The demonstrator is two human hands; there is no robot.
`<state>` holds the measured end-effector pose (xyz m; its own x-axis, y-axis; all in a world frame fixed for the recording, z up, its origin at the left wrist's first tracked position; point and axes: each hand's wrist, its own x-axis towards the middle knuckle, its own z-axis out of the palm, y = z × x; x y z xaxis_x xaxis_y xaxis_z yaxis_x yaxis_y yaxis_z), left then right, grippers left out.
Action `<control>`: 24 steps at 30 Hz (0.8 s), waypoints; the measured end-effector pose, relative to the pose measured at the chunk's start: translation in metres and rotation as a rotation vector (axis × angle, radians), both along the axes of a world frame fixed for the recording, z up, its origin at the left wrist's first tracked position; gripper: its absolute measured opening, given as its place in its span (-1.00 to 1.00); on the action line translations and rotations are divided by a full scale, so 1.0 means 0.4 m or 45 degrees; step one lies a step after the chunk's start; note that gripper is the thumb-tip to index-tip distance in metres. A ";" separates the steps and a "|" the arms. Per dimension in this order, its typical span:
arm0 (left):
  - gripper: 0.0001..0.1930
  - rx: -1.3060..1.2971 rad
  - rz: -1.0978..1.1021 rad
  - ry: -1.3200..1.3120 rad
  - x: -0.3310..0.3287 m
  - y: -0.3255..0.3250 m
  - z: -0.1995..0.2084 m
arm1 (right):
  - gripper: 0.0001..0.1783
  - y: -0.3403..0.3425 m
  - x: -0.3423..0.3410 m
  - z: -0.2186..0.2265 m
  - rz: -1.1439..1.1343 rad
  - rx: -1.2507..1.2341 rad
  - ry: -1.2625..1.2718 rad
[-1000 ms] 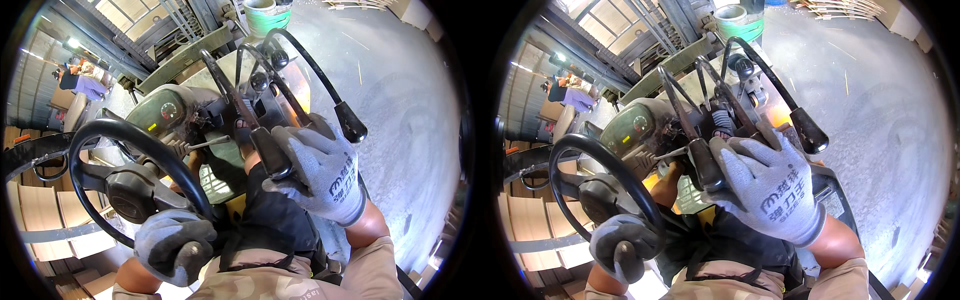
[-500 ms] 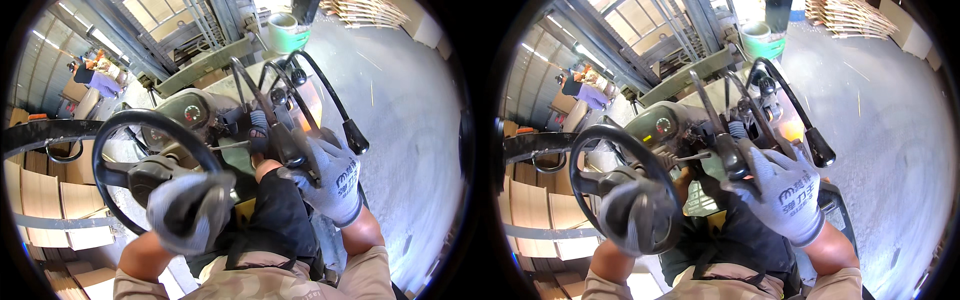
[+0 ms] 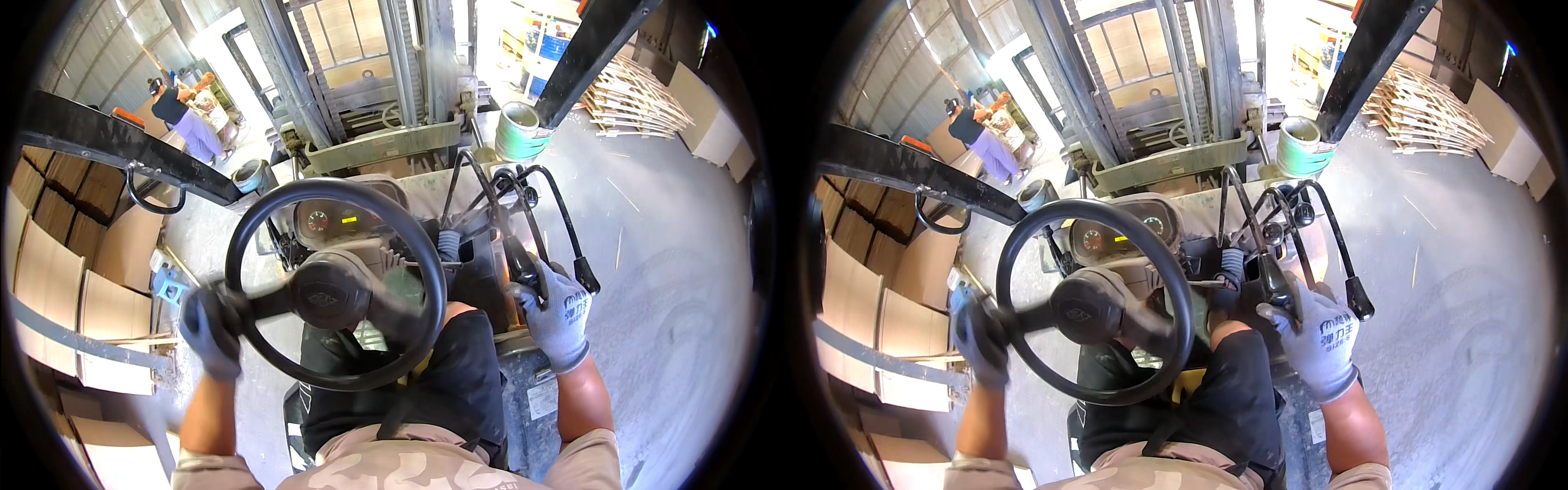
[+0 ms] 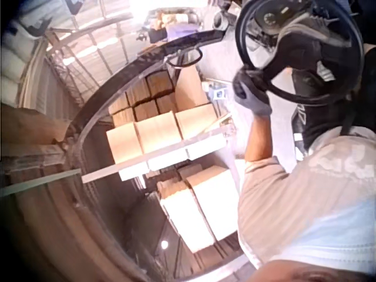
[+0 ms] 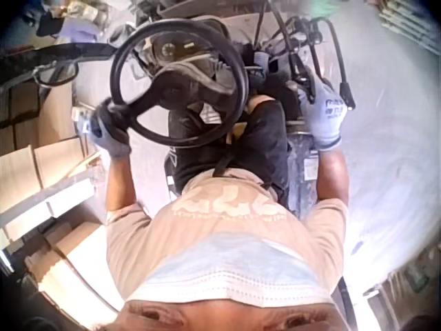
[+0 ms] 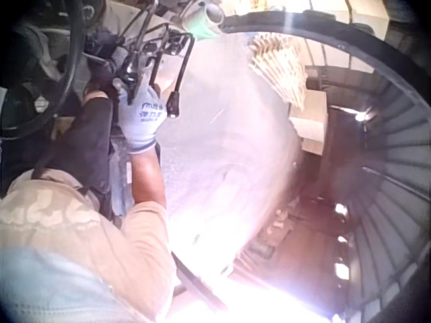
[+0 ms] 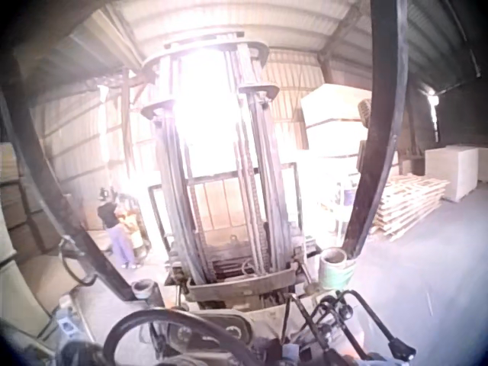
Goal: The person operates a forklift within a lumber warehouse to transport large stacks of wood panels, using the steering wheel and hydraulic levers to lift and move materials.
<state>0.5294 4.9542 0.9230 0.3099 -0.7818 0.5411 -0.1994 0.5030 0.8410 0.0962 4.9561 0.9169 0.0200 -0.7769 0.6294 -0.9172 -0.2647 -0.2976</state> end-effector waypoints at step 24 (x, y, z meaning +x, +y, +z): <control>-0.81 -0.167 -0.610 0.306 0.134 -0.493 0.230 | -0.80 -0.015 0.422 -0.151 -0.309 0.011 -0.112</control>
<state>0.5831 4.7568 1.0148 0.0627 -0.7965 0.6013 0.2680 0.5938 0.7587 0.2651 4.9502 0.8565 -0.2221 -0.7576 0.6138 -0.9240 -0.0375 -0.3805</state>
